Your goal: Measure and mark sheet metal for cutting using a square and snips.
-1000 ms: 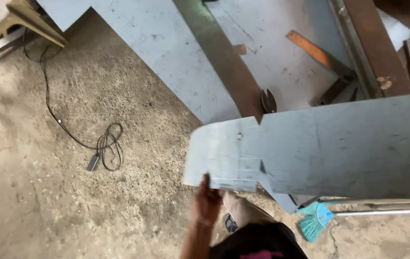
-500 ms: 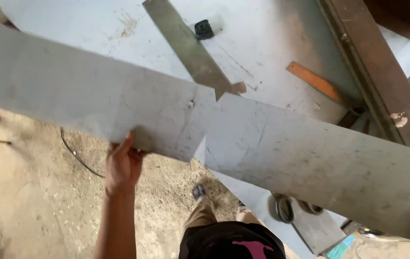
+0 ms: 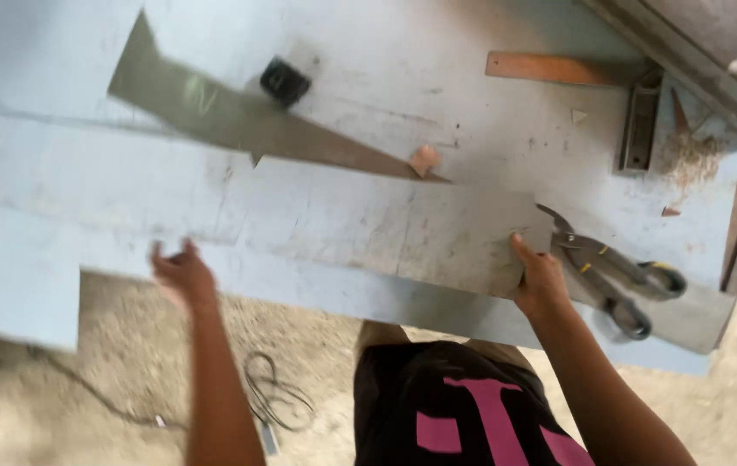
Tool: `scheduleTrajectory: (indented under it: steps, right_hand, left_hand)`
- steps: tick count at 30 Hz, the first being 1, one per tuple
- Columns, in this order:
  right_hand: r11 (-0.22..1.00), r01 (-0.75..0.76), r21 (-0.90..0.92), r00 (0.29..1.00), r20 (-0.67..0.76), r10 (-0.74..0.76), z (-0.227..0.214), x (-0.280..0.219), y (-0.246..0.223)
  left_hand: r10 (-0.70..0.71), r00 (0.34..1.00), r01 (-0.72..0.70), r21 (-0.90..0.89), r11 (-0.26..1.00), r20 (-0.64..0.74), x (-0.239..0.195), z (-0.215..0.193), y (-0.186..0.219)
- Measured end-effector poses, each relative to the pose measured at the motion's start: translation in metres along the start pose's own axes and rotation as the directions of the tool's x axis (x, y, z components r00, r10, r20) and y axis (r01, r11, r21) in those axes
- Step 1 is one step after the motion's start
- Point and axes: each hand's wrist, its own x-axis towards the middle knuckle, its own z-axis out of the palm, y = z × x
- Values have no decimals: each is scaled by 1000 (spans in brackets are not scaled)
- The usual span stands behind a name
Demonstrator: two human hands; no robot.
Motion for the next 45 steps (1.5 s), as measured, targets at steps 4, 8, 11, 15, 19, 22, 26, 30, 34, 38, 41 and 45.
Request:
scheduleTrajectory:
  steps: [4, 8, 11, 15, 19, 22, 26, 30, 34, 38, 41, 45]
  right_hand:
    - [983, -178, -34, 984, -12, 178, 31, -27, 7]
    - [986, -91, -143, 996, -6, 91, 16, -2, 36]
    - [964, -119, -239, 993, -27, 116, 43, -24, 0]
    - [955, -123, -269, 992, -10, 125, 36, -9, 13]
    - [939, -100, -330, 995, -18, 100, 29, -2, 21]
    - [922, -29, -386, 1000, -4, 30, 36, -15, 10]
    - [885, 59, -462, 997, -15, -75, 62, -43, -16]
    - [810, 95, -578, 993, 3, -115, 59, -38, -5]
    - [849, -12, -529, 1000, 6, 18, 36, -14, 8]
    - [927, -185, -327, 977, 38, 209, 27, -14, -4]
    - [933, -182, -310, 978, 39, 204, 25, -9, 1]
    - [926, -186, -330, 972, 76, 222, 22, -2, 8]
  left_hand:
    - [488, 764, -502, -86, 861, 422, -109, 34, 103]
    - [571, -153, -911, -339, 234, 807, -193, 87, 139]
    - [291, -395, -891, -440, 110, 872, -217, 130, 125]
    - [165, -432, -893, -446, 62, 887, -218, 146, 115]
    - [152, -403, -915, -395, -82, 902, -224, 145, 115]
    - [67, -392, -920, -390, -38, 918, -225, 142, 123]
    - [-25, -389, -921, -388, 29, 921, -219, 138, 140]
    - [-17, -397, -918, -397, -16, 918, -217, 139, 137]
    - [106, -412, -909, -417, 24, 905, -210, 141, 127]
    - [626, -49, -960, -210, 186, 778, -205, 137, 131]
    - [606, 409, -873, 100, 476, 683, -236, 158, 125]
    - [484, 372, -895, 168, 413, 792, -275, 184, 130]
